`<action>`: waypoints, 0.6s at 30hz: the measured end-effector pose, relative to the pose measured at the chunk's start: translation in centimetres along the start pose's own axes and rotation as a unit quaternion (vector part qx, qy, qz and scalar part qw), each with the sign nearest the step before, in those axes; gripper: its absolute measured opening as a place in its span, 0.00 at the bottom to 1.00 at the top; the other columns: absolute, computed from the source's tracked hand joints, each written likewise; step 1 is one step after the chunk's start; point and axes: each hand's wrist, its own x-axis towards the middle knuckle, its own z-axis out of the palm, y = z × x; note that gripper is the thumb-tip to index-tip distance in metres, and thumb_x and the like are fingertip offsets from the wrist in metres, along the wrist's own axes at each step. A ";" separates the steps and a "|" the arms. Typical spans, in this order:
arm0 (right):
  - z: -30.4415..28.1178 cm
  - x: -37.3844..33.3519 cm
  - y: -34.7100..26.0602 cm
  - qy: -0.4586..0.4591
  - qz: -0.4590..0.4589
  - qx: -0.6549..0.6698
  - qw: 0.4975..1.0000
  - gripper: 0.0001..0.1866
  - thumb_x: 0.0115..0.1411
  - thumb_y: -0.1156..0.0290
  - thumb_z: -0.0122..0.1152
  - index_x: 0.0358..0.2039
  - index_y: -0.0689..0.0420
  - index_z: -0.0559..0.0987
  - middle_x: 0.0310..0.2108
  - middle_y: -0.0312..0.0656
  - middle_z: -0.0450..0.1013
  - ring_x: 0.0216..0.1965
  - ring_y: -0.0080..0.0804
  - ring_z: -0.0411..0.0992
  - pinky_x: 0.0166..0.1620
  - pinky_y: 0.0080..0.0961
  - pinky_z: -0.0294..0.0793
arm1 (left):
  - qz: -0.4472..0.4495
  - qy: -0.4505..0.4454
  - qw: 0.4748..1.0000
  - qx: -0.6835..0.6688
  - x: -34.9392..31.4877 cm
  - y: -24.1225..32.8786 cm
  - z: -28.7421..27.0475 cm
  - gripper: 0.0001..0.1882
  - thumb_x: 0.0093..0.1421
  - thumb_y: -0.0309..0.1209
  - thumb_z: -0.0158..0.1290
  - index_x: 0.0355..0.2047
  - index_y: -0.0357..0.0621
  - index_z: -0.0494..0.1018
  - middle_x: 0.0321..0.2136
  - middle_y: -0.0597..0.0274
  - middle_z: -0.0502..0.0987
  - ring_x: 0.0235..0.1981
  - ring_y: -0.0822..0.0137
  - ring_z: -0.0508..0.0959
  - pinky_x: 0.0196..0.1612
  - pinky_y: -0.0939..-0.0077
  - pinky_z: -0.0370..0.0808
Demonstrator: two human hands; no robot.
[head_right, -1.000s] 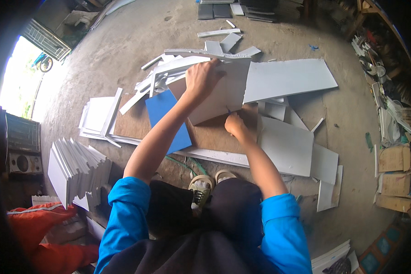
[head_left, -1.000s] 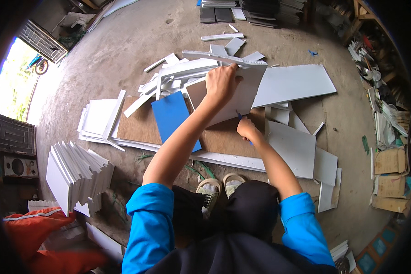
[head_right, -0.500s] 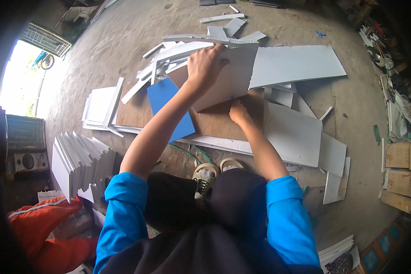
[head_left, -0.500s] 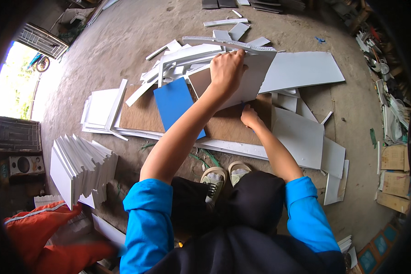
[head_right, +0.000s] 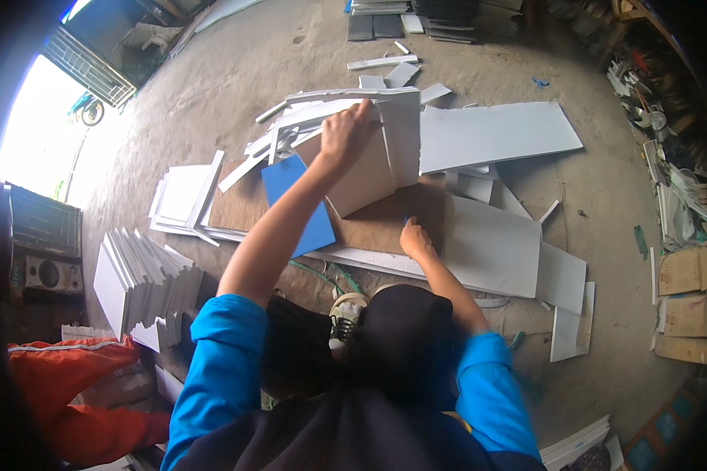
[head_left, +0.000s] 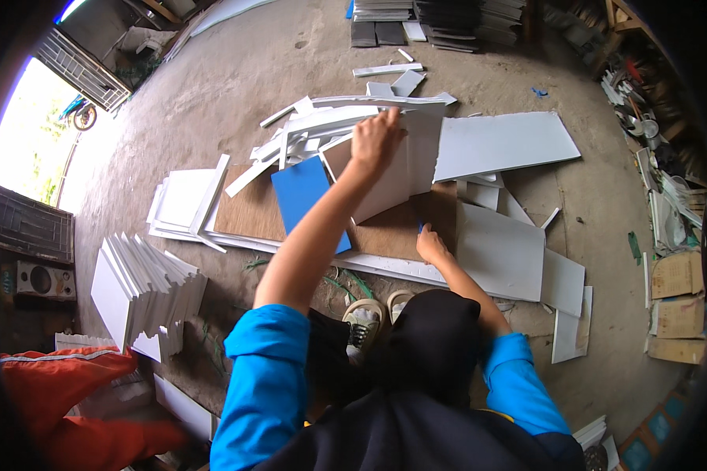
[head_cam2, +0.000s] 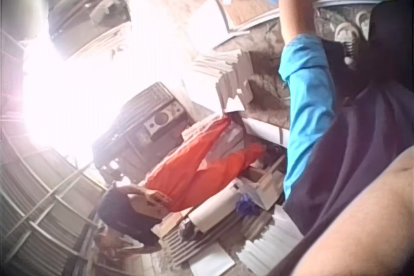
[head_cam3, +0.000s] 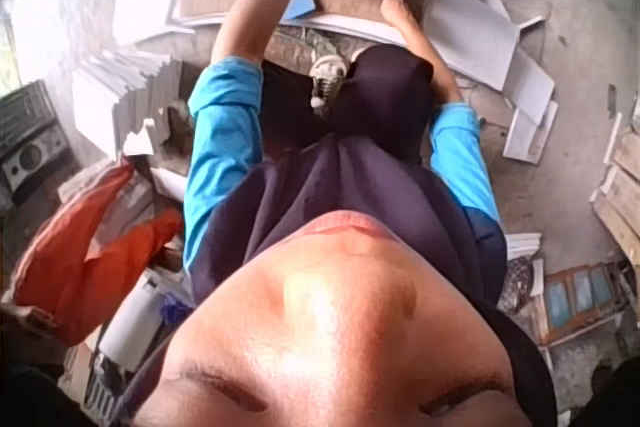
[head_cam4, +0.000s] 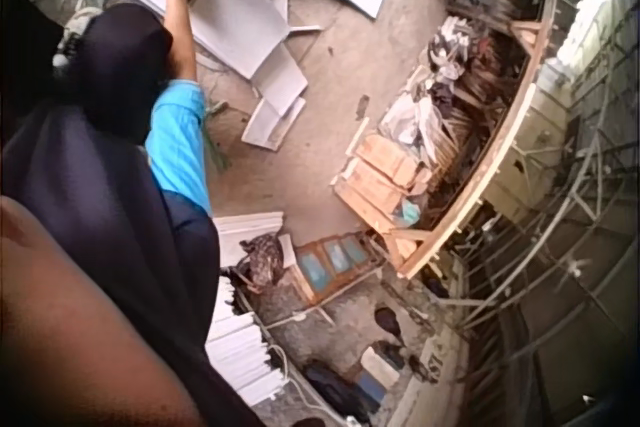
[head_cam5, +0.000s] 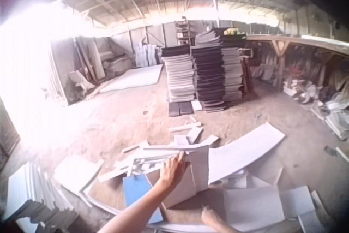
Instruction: The person sits on the floor and uses a utility knife to cut white foam sheets. They use a blue rectangular board as a template to guide the cuts, repeatedly aligning the board, scoring the foam, and snapping off the excess material. The person handles the foam sheets and the knife throughout the process.
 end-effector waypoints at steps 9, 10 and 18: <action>-1.4 -1.8 2.4 0.117 -0.110 -0.079 0.984 0.21 0.52 0.67 0.53 0.42 0.67 0.63 0.40 0.61 0.63 0.40 0.59 0.67 0.40 0.46 0.69 | -0.198 -0.026 0.968 -0.152 -3.1 -9.8 -6.4 0.19 0.54 0.44 0.49 0.36 0.39 0.67 0.29 0.42 0.75 0.34 0.45 0.74 0.37 0.55 0.68; -1.4 -1.7 2.2 0.125 -0.114 -0.108 0.980 0.21 0.52 0.67 0.53 0.42 0.68 0.63 0.41 0.61 0.62 0.42 0.60 0.66 0.42 0.46 0.68 | -0.208 -0.012 0.960 -0.187 -4.2 -11.2 -6.9 0.19 0.54 0.42 0.49 0.36 0.38 0.68 0.30 0.40 0.74 0.35 0.44 0.74 0.38 0.56 0.68; -6.2 0.1 -2.3 0.088 -0.199 0.030 0.976 0.22 0.56 0.65 0.52 0.48 0.61 0.62 0.42 0.54 0.62 0.40 0.42 0.69 0.42 0.34 0.69 | -0.411 0.023 0.742 -0.529 -15.1 -13.4 -11.7 0.16 0.61 0.36 0.44 0.47 0.44 0.63 0.29 0.63 0.72 0.27 0.74 0.72 0.30 0.79 0.69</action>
